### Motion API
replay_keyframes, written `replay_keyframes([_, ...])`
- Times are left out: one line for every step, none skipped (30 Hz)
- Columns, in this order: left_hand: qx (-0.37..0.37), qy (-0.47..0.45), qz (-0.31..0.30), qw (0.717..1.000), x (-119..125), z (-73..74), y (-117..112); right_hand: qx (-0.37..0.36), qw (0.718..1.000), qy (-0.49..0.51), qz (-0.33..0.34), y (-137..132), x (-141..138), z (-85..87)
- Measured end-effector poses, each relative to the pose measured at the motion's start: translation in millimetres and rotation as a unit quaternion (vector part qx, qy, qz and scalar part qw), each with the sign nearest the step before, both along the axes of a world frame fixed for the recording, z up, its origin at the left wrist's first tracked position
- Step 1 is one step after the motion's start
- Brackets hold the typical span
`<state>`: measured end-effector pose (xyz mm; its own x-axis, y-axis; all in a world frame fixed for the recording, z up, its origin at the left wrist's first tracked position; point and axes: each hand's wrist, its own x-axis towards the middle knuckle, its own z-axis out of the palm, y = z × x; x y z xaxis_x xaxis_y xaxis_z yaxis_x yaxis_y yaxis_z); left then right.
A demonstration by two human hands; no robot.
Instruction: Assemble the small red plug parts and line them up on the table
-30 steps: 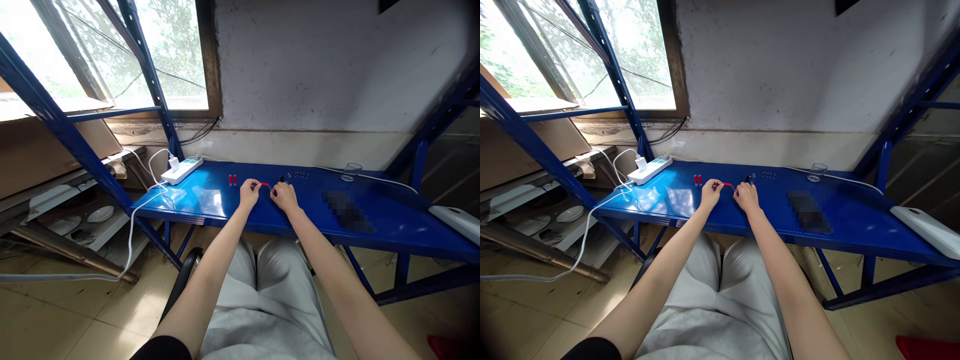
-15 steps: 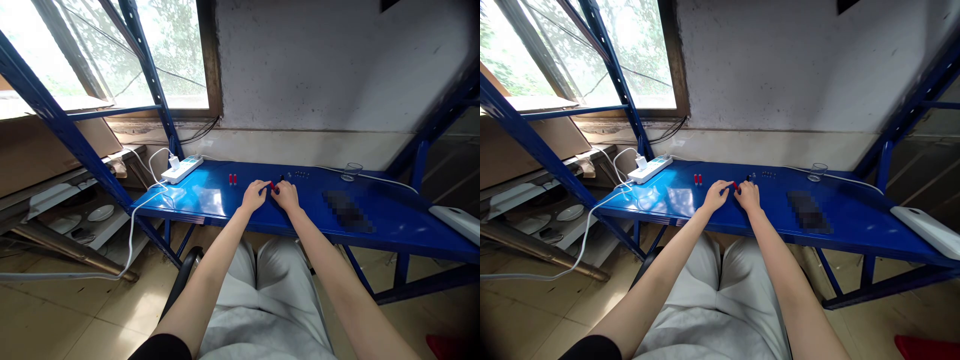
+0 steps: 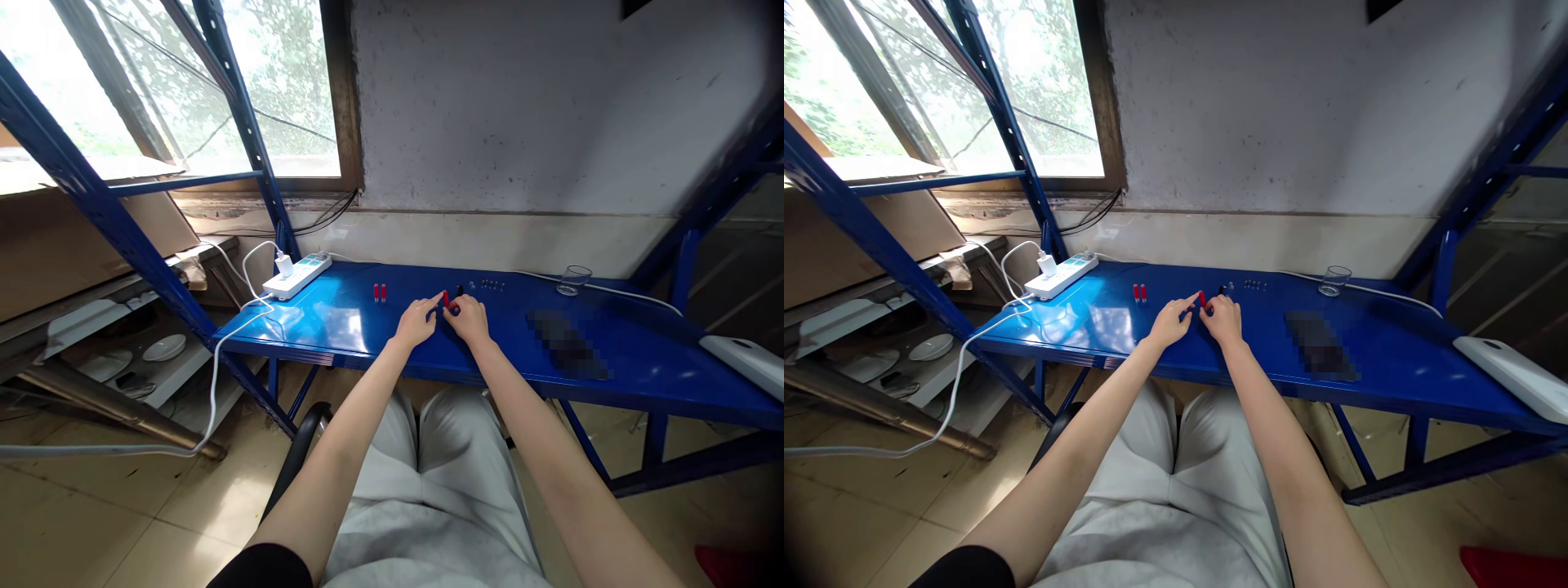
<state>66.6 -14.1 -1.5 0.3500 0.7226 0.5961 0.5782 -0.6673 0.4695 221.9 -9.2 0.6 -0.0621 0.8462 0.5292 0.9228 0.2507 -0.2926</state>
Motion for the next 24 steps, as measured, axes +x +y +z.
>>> replay_keyframes([0.002, -0.003, 0.000, 1.000, -0.1, -0.1, -0.2, 0.000, 1.000, -0.002, 0.000, -0.2, -0.1, 0.2])
replay_keyframes([0.004, -0.007, 0.000, 1.000, -0.1, 0.0, -0.6, -0.001, 1.000, -0.004, 0.000, -0.4, -0.1, 0.3])
replay_keyframes([0.005, -0.010, 0.000, 1.000, 0.0, 0.2, -0.9, -0.003, 1.000, -0.006, 0.000, -0.5, -0.1, 0.5])
replay_keyframes([0.006, -0.015, 0.001, 1.000, 0.2, 0.5, -1.1, -0.005, 1.000, -0.007, 0.000, -0.5, -0.1, 0.6])
replay_keyframes([0.008, -0.024, 0.002, 1.000, 0.4, 0.8, -1.3, -0.005, 1.000, -0.008, 0.001, -0.4, 0.0, 0.6])
replay_keyframes([0.010, -0.036, 0.005, 0.999, 0.6, 1.0, -1.3, -0.003, 1.000, -0.009, 0.003, -0.4, 0.1, 0.6])
replay_keyframes([0.011, -0.052, 0.009, 0.999, 0.8, 1.3, -1.0, 0.000, 1.000, -0.012, 0.007, -0.3, 0.2, 0.6])
replay_keyframes([0.012, -0.071, 0.014, 0.997, 1.0, 1.4, -0.5, 0.005, 1.000, -0.016, 0.012, -0.2, 0.3, 0.5])
replay_keyframes([0.013, -0.090, 0.020, 0.996, 1.1, 1.4, 0.2, 0.013, 1.000, -0.021, 0.018, -0.1, 0.2, 0.3])
replay_keyframes([0.014, -0.105, 0.025, 0.994, 1.1, 1.3, 1.1, 0.022, 0.999, -0.029, 0.026, -0.1, 0.1, 0.2])
replay_keyframes([0.015, -0.116, 0.027, 0.993, 1.0, 1.1, 2.0, 0.030, 0.998, -0.037, 0.034, -0.1, -0.1, 0.1])
replay_keyframes([0.018, -0.122, 0.027, 0.992, 0.8, 0.9, 2.9, 0.039, 0.997, -0.047, 0.042, -0.2, -0.4, 0.0])
replay_keyframes([0.022, -0.126, 0.025, 0.992, 0.6, 0.6, 3.7, 0.049, 0.996, -0.055, 0.049, -0.3, -0.7, -0.1])
replay_keyframes([0.025, -0.127, 0.023, 0.991, 0.4, 0.4, 4.3, 0.057, 0.995, -0.063, 0.055, -0.5, -0.9, -0.3])
replay_keyframes([0.027, -0.126, 0.022, 0.991, 0.2, 0.1, 4.8, 0.063, 0.994, -0.070, 0.059, -0.6, -1.1, -0.4])
replay_keyframes([0.028, -0.125, 0.022, 0.992, 0.1, -0.1, 5.2, 0.067, 0.993, -0.075, 0.061, -0.6, -1.1, -0.6])
replay_keyframes([0.028, -0.123, 0.023, 0.992, 0.0, -0.4, 5.5, 0.069, 0.993, -0.078, 0.062, -0.5, -1.0, -0.9])
replay_keyframes([0.027, -0.121, 0.024, 0.992, 0.1, -0.6, 5.8, 0.071, 0.992, -0.080, 0.062, -0.4, -0.7, -1.3])
replay_keyframes([0.026, -0.119, 0.026, 0.992, 0.2, -0.8, 6.1, 0.072, 0.992, -0.081, 0.061, -0.1, -0.4, -1.7])
replay_keyframes([0.024, -0.115, 0.027, 0.993, 0.6, -0.9, 6.3, 0.073, 0.992, -0.082, 0.061, 0.1, 0.1, -2.2])
replay_keyframes([0.022, -0.110, 0.029, 0.993, 1.1, -0.9, 6.5, 0.073, 0.992, -0.084, 0.062, 0.4, 0.5, -2.6])
replay_keyframes([0.020, -0.103, 0.032, 0.994, 1.7, -0.8, 6.7, 0.074, 0.992, -0.086, 0.063, 0.7, 1.0, -3.1])
replay_keyframes([0.018, -0.093, 0.035, 0.995, 2.6, -0.5, 6.7, 0.074, 0.991, -0.089, 0.065, 0.8, 1.3, -3.5])
replay_keyframes([0.018, -0.080, 0.040, 0.996, 3.4, 0.0, 6.5, 0.074, 0.991, -0.092, 0.066, 0.9, 1.7, -3.8])
